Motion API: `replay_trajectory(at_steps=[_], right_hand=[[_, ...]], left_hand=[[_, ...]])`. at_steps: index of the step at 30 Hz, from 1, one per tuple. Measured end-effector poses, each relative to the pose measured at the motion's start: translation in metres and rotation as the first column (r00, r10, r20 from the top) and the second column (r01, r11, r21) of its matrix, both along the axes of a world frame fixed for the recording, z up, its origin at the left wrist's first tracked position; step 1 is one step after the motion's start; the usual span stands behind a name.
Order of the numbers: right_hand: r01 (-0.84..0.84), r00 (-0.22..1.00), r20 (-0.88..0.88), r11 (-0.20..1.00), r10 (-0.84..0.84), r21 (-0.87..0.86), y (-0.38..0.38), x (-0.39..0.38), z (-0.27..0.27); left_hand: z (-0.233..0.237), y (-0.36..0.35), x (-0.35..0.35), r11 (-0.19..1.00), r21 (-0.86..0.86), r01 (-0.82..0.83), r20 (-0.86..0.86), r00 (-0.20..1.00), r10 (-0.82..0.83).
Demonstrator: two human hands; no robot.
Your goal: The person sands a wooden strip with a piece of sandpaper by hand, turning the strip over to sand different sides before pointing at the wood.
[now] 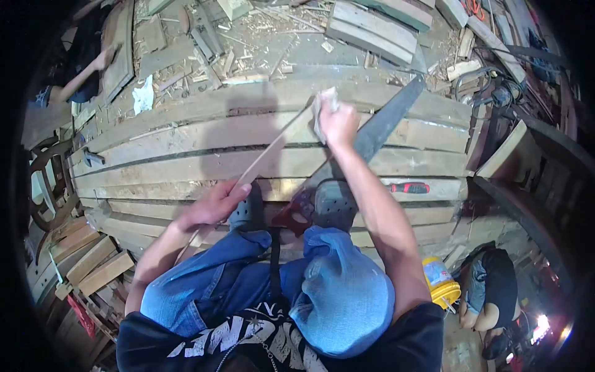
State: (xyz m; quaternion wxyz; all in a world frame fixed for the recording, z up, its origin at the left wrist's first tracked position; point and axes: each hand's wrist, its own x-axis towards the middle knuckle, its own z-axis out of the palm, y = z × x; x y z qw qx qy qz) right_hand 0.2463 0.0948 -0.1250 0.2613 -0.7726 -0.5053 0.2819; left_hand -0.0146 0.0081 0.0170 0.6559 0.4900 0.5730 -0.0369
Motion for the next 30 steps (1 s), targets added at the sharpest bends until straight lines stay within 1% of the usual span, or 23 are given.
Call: replay_trajectory(at_steps=[1, 2, 4, 5, 6, 8, 10, 11, 12, 14, 15, 16, 18, 19, 21, 23, 24, 25, 26, 27, 28, 30], right_hand=[[0.113, 0.993, -0.022, 0.993, -0.114, -0.035, 0.011, 0.002, -0.008], [0.108, 0.992, 0.065, 0.994, -0.106, -0.029, 0.010, 0.002, -0.012], [0.063, 0.998, -0.019, 0.998, -0.063, 0.012, -0.012, -0.009, -0.007], [0.080, 0.997, 0.004, 0.997, -0.080, -0.021, -0.025, -0.018, 0.003], [0.124, 0.978, -0.177, 0.989, -0.108, 0.080, -0.029, -0.022, 0.008], [0.015, 1.000, -0.005, 0.995, -0.015, -0.099, -0.015, -0.008, 0.006], [0.201, 0.975, -0.087, 0.978, -0.206, -0.061, 0.009, 0.000, -0.011], [0.200, 0.979, -0.025, 0.973, -0.204, -0.114, 0.013, 0.001, -0.019], [0.212, 0.976, -0.032, 0.972, -0.216, -0.105, 0.004, -0.004, -0.017], [0.137, 0.990, -0.037, 0.991, -0.136, 0.012, -0.017, -0.014, -0.002], [0.120, 0.990, -0.060, 0.990, -0.125, -0.076, -0.014, -0.011, 0.004], [0.118, 0.991, -0.051, 0.989, -0.122, -0.088, -0.011, -0.007, 0.006], [0.257, 0.963, -0.036, 0.953, -0.266, -0.163, 0.016, -0.001, -0.004], [0.282, 0.957, -0.021, 0.945, -0.289, -0.164, 0.021, -0.002, -0.009], [0.265, 0.960, -0.049, 0.951, -0.275, -0.158, 0.002, -0.007, -0.006], [0.220, 0.964, -0.115, 0.963, -0.239, -0.158, -0.012, -0.009, 0.003], [0.216, 0.966, -0.110, 0.963, -0.235, -0.162, -0.010, -0.008, -0.001], [0.266, 0.953, -0.099, 0.946, -0.287, -0.183, -0.004, -0.005, -0.008], [0.322, 0.934, -0.092, 0.926, -0.344, -0.196, 0.006, -0.004, -0.017], [0.332, 0.935, -0.059, 0.921, -0.350, -0.204, 0.013, -0.002, -0.018], [0.334, 0.934, -0.057, 0.919, -0.353, -0.211, 0.007, -0.003, -0.017], [0.357, 0.907, -0.156, 0.911, -0.391, -0.209, 0.001, -0.009, -0.011]], left_hand=[[0.005, 0.004, 0.002, 0.995, -0.100, -0.027, 0.009, 1.000, 0.028], [0.008, 0.004, 0.004, 0.994, -0.102, -0.026, 0.009, 1.000, 0.027], [0.013, 0.010, 0.004, 0.987, -0.154, 0.041, -0.063, 0.997, -0.052], [0.010, 0.007, 0.003, 0.994, -0.108, 0.011, -0.039, 0.999, -0.015], [0.012, 0.013, 0.003, 0.995, -0.100, 0.009, -0.038, 0.999, -0.013], [0.018, 0.013, 0.006, 0.992, -0.122, 0.035, -0.071, 0.997, -0.044], [0.011, 0.004, 0.005, 0.990, -0.132, 0.044, -0.064, 0.997, -0.053], [0.011, 0.004, 0.006, 0.989, -0.143, 0.029, -0.064, 0.997, -0.039], [0.012, 0.008, 0.004, 0.989, -0.146, 0.023, -0.069, 0.997, -0.033], [0.007, 0.006, 0.000, 0.992, -0.123, 0.022, -0.046, 0.999, -0.028], [0.004, 0.005, -0.001, 0.992, -0.122, 0.017, -0.018, 1.000, -0.019], [0.004, 0.001, 0.000, 0.991, -0.135, 0.015, -0.010, 1.000, -0.017], [0.002, 0.003, 0.000, 0.990, -0.141, 0.009, -0.047, 0.999, -0.016], [0.003, 0.002, 0.003, 0.989, -0.147, 0.010, -0.048, 0.999, -0.018], [0.011, 0.008, 0.003, 0.986, -0.165, 0.024, -0.067, 0.997, -0.035], [0.008, 0.011, 0.000, 0.990, -0.141, 0.028, -0.074, 0.997, -0.039], [0.008, 0.007, 0.001, 0.989, -0.146, 0.039, -0.071, 0.996, -0.050], [0.007, 0.005, 0.002, 0.987, -0.154, 0.037, -0.065, 0.997, -0.047], [0.004, 0.006, 0.001, 0.993, -0.113, 0.026, -0.033, 0.999, -0.030], [0.003, 0.003, 0.001, 0.997, -0.082, 0.014, -0.001, 1.000, -0.014], [0.002, 0.000, 0.001, 0.996, -0.090, 0.017, -0.002, 1.000, -0.017], [0.003, 0.003, -0.001, 0.992, -0.123, 0.014, -0.037, 0.999, -0.018]])
